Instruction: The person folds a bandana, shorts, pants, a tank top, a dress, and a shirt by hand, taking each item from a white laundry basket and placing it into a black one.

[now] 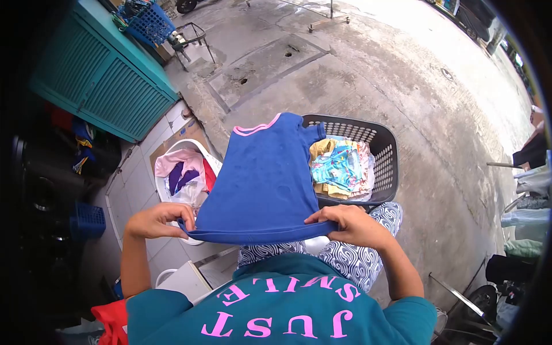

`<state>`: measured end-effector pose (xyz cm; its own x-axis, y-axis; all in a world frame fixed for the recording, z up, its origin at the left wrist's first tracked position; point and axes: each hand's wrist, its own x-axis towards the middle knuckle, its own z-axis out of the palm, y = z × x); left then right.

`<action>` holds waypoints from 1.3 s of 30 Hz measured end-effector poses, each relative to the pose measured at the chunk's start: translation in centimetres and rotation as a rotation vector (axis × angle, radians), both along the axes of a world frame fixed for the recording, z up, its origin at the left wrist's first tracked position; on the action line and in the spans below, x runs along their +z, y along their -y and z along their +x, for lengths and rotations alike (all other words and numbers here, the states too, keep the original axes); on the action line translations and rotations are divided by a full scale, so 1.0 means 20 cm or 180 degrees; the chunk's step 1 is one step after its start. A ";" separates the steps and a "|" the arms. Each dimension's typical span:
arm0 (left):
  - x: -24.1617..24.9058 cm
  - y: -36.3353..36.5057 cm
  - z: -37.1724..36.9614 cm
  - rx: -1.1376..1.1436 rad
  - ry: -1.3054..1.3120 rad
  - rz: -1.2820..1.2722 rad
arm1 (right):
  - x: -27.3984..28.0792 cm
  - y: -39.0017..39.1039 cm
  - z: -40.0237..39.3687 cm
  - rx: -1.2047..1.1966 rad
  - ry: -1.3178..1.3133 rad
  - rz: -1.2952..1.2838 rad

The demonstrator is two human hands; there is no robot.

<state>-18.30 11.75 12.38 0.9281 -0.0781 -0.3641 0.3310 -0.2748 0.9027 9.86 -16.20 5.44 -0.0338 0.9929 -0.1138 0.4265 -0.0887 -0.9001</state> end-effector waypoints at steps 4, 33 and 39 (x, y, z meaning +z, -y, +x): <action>-0.34 0.19 -0.12 -0.0676 -0.1457 -0.0808 | -0.31 0.15 -0.11 0.0835 -0.0316 -0.0823; -0.55 0.15 0.01 0.3430 0.0544 -0.0249 | -0.42 0.00 -0.07 -0.2613 -0.2371 -0.0025; -0.32 0.18 0.35 0.2171 0.0089 -0.0363 | -0.14 0.16 0.16 -0.2079 -0.2049 -0.0337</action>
<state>-11.39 8.23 5.93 0.7924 0.4899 -0.3635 0.3723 0.0838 0.9243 13.15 -19.41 2.74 0.4412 0.8226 -0.3586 -0.3172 -0.2309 -0.9198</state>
